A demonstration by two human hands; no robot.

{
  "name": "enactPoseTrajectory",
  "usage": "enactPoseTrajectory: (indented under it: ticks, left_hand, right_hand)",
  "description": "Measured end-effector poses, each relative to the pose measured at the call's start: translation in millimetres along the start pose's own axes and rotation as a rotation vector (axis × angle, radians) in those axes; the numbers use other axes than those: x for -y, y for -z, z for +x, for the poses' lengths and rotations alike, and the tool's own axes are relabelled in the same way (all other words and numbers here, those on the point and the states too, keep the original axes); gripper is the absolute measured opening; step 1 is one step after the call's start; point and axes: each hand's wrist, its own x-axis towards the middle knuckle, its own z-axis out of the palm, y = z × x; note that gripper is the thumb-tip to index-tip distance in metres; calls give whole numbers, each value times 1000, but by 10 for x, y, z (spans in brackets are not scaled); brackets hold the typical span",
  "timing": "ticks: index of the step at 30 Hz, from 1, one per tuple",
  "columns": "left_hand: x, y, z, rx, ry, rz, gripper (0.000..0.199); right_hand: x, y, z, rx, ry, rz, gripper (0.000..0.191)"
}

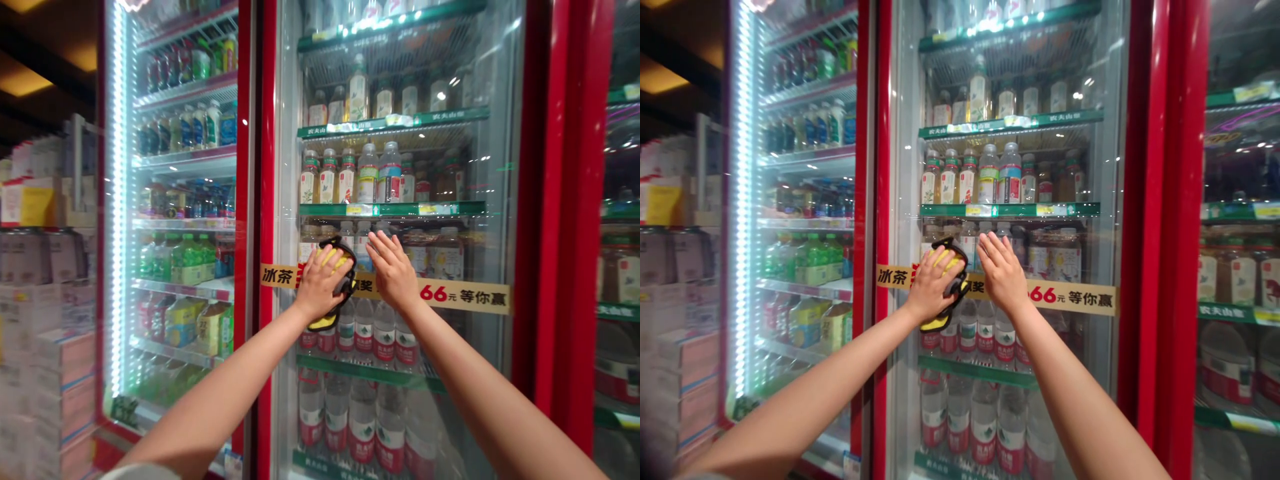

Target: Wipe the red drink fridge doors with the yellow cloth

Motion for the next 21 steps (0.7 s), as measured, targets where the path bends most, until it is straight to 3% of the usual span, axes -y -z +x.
enactPoseTrajectory:
  ticks: [3,4,6,9,13,16,19,21]
  left_hand:
    - [-63,-10,412,-195,336,18,59]
    - [-120,-33,509,-231,385,19,59]
    - [-255,-92,553,-214,329,9,62]
    - [-373,-137,301,-93,109,-6,66]
    - [-254,-32,67,46,-36,-17,65]
    - [-187,35,290,-15,139,-12,62]
    - [-345,-13,541,-159,388,-1,63]
    - [-524,-86,542,-124,295,-18,67]
  right_hand:
    - [-30,-20,-7,-35,4,30,51]
    - [-41,-28,-7,-46,4,40,50]
    - [-65,-38,-4,-49,3,64,51]
    - [-114,-9,4,-5,12,93,51]
    - [-284,238,-22,127,94,51,49]
    - [-504,581,-103,219,119,-75,46]
    - [-725,909,-227,267,103,-230,47]
    - [-830,1052,-308,279,90,-295,49]
